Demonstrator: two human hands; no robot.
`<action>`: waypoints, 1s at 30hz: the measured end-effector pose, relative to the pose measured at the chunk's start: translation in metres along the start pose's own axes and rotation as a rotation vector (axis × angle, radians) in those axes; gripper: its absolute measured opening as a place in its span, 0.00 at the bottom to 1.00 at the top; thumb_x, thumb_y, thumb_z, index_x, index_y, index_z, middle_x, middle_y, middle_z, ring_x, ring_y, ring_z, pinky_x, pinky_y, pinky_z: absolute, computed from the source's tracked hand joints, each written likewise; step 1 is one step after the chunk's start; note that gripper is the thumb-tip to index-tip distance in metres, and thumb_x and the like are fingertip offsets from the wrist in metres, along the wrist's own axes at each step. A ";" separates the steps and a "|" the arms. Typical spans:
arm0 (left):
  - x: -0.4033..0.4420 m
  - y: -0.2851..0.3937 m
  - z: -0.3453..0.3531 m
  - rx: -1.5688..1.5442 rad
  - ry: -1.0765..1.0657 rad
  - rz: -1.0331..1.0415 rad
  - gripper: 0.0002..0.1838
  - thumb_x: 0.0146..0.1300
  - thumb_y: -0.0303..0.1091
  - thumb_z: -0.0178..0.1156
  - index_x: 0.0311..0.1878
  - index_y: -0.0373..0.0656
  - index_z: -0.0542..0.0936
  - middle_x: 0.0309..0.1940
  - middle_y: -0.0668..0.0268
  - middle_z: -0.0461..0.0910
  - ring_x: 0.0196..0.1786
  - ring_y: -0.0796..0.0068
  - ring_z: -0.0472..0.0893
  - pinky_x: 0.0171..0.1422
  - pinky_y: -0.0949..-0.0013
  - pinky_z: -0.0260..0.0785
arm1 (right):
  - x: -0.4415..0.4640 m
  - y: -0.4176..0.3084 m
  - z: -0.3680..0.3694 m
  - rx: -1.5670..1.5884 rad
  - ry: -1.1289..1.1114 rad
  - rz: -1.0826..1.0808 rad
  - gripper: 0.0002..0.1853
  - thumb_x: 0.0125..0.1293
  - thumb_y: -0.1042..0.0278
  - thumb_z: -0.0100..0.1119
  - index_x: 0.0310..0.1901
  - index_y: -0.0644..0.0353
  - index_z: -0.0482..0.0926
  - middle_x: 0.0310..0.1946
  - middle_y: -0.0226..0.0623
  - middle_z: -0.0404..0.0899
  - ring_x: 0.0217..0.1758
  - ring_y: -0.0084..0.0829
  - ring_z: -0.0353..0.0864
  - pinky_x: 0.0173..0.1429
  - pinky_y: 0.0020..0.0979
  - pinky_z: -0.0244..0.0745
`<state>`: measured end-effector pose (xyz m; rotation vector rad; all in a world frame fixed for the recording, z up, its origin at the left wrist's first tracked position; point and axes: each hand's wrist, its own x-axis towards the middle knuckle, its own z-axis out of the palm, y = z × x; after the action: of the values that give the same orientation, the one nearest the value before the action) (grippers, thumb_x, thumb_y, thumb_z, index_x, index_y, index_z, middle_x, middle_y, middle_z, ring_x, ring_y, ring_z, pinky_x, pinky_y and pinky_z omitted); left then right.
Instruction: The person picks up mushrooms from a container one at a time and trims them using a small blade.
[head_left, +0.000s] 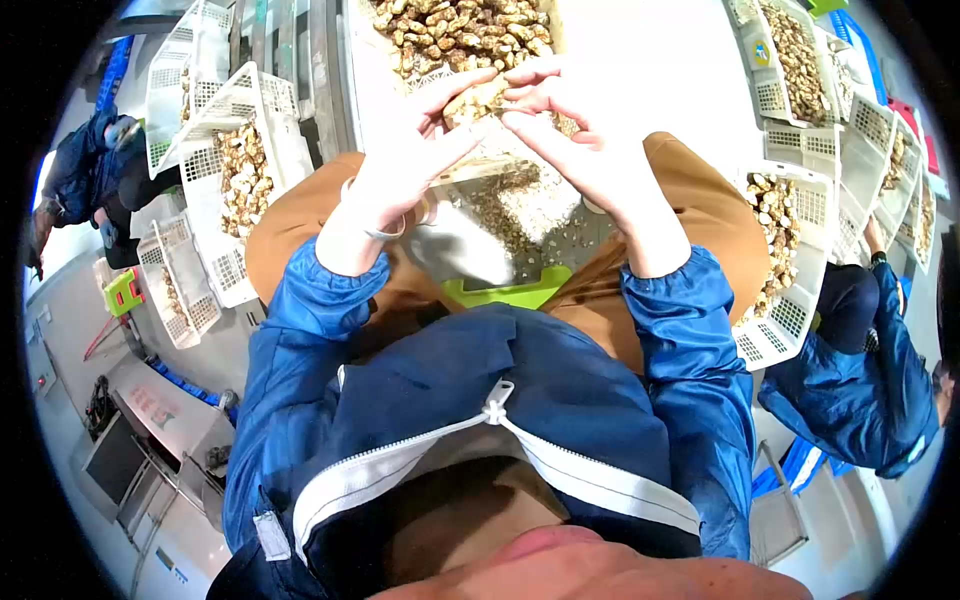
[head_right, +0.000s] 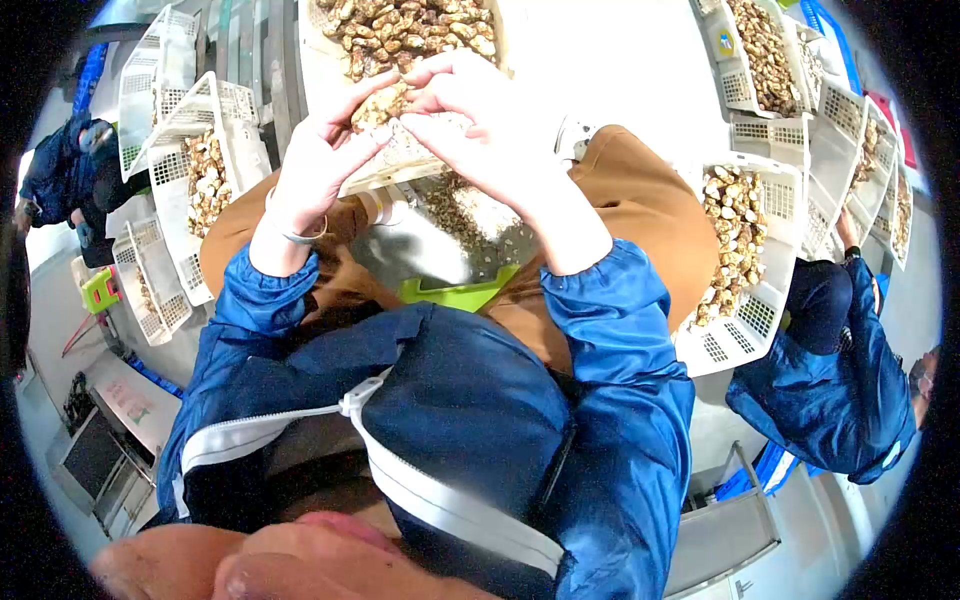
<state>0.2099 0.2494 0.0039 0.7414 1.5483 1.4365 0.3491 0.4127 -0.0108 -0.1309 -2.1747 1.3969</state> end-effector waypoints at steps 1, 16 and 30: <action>0.001 0.001 0.000 -0.034 -0.003 0.031 0.28 0.67 0.25 0.63 0.71 0.41 0.72 0.59 0.69 0.78 0.55 0.84 0.75 0.59 0.78 0.70 | 0.003 0.000 0.000 -0.018 -0.026 -0.026 0.07 0.62 0.68 0.69 0.36 0.60 0.82 0.49 0.39 0.81 0.52 0.35 0.82 0.52 0.33 0.78; -0.009 0.000 -0.006 0.231 0.016 -0.063 0.26 0.67 0.25 0.64 0.69 0.43 0.75 0.51 0.75 0.81 0.38 0.94 0.73 0.43 0.86 0.67 | 0.001 -0.003 0.003 0.049 -0.036 0.144 0.08 0.64 0.66 0.69 0.38 0.62 0.84 0.39 0.34 0.84 0.44 0.24 0.83 0.49 0.29 0.79; -0.001 0.001 -0.008 -0.501 -0.078 -0.304 0.26 0.73 0.29 0.54 0.72 0.35 0.68 0.35 0.70 0.77 0.34 0.83 0.75 0.36 0.80 0.70 | -0.004 0.004 0.000 0.048 -0.068 0.163 0.10 0.63 0.64 0.71 0.40 0.59 0.84 0.37 0.31 0.82 0.41 0.21 0.82 0.46 0.26 0.79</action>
<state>0.2033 0.2446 0.0045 0.2465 1.1138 1.4577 0.3513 0.4131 -0.0160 -0.2513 -2.2258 1.5628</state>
